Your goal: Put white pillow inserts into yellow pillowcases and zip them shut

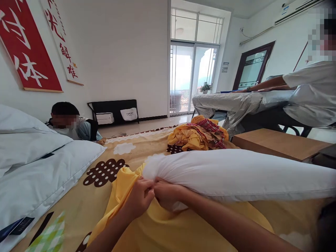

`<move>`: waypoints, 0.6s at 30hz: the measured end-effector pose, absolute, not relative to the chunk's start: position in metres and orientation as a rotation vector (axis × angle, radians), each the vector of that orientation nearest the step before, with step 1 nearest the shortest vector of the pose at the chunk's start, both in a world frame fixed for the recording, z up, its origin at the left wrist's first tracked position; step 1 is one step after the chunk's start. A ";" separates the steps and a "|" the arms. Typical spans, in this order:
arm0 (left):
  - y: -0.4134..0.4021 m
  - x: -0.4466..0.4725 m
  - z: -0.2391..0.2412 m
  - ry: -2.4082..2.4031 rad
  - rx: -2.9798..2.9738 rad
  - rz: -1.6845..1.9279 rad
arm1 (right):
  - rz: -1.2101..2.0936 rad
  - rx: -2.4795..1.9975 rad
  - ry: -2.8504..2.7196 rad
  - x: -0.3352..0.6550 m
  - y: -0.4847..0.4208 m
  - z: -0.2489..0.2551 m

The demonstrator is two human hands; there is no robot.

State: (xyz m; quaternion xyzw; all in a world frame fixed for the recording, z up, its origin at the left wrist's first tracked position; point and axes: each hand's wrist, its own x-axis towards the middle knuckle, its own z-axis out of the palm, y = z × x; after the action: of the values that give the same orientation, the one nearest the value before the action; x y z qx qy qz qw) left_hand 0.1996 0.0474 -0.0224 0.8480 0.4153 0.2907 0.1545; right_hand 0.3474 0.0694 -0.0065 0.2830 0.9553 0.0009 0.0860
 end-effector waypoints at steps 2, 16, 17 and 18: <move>0.044 0.195 -0.034 1.195 2.320 0.829 | 0.040 0.820 2.917 0.358 0.052 0.004; 0.004 0.192 -0.033 1.067 2.590 0.364 | 1.471 1.597 2.868 0.512 -0.063 -0.064; 0.001 0.194 -0.027 1.009 2.641 0.347 | 1.446 1.554 2.938 0.509 -0.054 -0.056; -0.001 0.196 -0.021 0.964 2.677 0.340 | 1.415 1.503 3.002 0.504 -0.043 -0.045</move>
State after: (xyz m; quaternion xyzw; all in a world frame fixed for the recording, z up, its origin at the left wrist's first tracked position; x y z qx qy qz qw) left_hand 0.1958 -0.0014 -0.0213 0.9253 0.3333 0.1174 0.1375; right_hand 0.5037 -0.0430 -0.0453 0.3998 0.7982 0.3763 -0.2481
